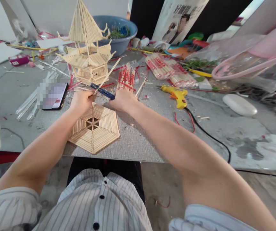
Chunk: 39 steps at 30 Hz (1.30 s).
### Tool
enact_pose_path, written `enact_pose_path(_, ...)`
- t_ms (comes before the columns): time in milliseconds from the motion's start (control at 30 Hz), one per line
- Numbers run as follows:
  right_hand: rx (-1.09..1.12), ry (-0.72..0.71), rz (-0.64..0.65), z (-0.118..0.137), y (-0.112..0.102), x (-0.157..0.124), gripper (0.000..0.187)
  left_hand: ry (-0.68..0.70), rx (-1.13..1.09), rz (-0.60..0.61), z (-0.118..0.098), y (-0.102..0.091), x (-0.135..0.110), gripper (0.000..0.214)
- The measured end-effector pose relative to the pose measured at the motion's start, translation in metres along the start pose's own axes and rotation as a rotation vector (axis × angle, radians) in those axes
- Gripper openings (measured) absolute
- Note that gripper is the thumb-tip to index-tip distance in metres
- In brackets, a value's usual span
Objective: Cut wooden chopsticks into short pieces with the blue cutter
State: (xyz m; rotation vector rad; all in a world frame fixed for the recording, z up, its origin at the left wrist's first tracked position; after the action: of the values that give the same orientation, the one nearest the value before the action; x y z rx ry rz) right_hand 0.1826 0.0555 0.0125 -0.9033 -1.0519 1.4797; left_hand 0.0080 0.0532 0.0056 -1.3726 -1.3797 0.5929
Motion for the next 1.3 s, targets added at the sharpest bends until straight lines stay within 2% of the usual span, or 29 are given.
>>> enact_pose_path(133,0.055,0.078,0.079,0.011,0.000,0.008,0.024,-0.035,0.014,0.022,0.007,-0.002,0.004,0.025)
enact_pose_path(367,0.105,0.155,0.201,0.019,-0.002,0.009,0.021,-0.027,0.066,0.025,0.012,0.006,0.006,0.021)
enact_pose_path(467,0.124,0.129,0.232,0.018,0.000,0.011,0.031,-0.070,0.085,0.050,0.010,0.007,0.006,0.018)
enact_pose_path(567,0.235,0.100,0.271,0.015,0.006,0.014,0.043,-0.114,0.104,0.101,0.007,0.007,0.007,0.017)
enact_pose_path(767,0.397,0.206,0.345,0.016,0.009,0.016,0.062,-0.091,0.190,0.151,0.005,0.007,0.007,0.016)
enact_pose_path(933,0.491,0.299,0.316,0.019,0.009,0.015,0.078,-0.099,0.180,0.105,0.010,0.013,0.009,0.015)
enact_pose_path(1300,0.462,0.291,0.228,0.018,0.012,0.015,0.077,-0.074,0.155,0.047,0.015,0.018,0.015,0.015)
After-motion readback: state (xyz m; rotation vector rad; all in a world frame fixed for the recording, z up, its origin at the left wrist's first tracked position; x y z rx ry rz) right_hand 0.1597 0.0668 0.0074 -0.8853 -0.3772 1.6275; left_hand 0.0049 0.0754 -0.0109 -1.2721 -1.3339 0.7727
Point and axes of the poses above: each hand's wrist, its own x-axis towards the middle knuckle, its own y-axis out of the palm, z = x × y, the point moved 2 cm from there along x, towards the middle knuckle, and after that the axes turned 5 degrees about x, right-handed, at the moved point
